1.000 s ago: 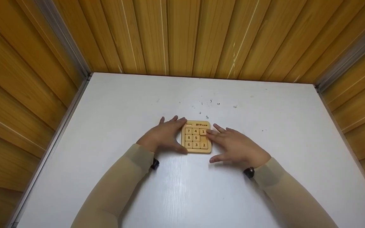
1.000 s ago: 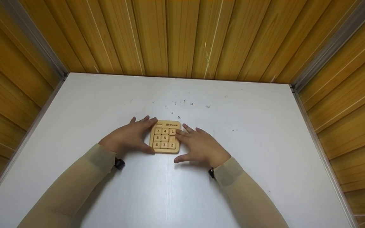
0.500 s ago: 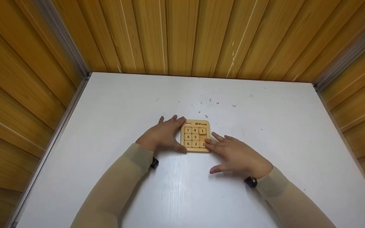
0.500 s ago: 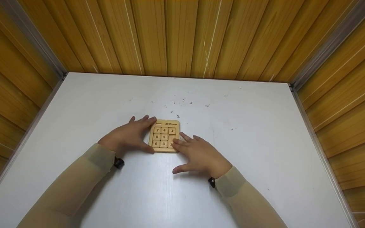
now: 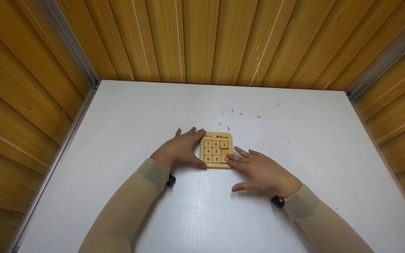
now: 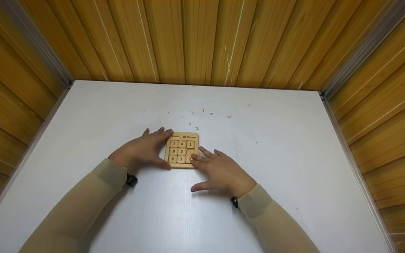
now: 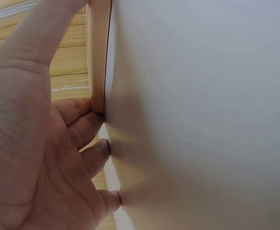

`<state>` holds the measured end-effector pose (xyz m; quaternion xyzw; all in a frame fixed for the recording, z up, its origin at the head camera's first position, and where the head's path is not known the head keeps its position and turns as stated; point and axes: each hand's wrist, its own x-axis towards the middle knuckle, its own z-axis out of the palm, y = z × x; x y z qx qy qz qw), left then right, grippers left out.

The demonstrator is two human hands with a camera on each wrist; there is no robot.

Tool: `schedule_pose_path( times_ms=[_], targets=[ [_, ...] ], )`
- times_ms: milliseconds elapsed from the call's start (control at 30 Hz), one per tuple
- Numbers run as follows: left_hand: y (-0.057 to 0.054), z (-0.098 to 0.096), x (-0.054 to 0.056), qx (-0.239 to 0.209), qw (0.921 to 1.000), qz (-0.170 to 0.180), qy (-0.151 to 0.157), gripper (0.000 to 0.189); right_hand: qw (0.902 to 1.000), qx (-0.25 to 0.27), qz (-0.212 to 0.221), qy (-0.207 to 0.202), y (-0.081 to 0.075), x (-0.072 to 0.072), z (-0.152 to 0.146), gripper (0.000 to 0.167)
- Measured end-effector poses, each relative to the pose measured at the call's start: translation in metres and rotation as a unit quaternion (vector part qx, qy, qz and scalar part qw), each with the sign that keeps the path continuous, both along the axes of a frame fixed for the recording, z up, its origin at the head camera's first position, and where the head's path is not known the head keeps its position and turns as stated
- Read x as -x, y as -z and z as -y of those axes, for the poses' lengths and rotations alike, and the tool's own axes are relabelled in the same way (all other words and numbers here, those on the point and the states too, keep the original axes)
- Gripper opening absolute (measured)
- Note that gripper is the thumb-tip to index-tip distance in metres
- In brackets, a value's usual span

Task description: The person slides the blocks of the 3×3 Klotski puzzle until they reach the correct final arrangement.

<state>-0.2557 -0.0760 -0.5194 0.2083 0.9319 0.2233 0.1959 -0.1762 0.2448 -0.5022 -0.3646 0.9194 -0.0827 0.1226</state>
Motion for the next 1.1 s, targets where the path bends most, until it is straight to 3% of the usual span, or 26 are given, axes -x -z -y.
schedule_pose_path(
  times_ms=[333,700,1100],
  targets=[
    [0.0,-0.001,-0.002,0.005,0.9999,-0.01,0.0,0.138,0.9999,-0.009,0.0,0.008,0.001,0.009,0.001,0.104],
    [0.002,0.001,-0.002,0.031,0.9982,-0.044,0.028,0.134,0.9996,-0.014,0.014,0.021,-0.001,0.017,0.006,0.101],
    [-0.006,0.0,-0.004,0.017,0.9981,-0.052,0.03,0.13,0.9996,-0.022,-0.004,0.016,-0.004,0.022,0.007,0.1]
  ],
)
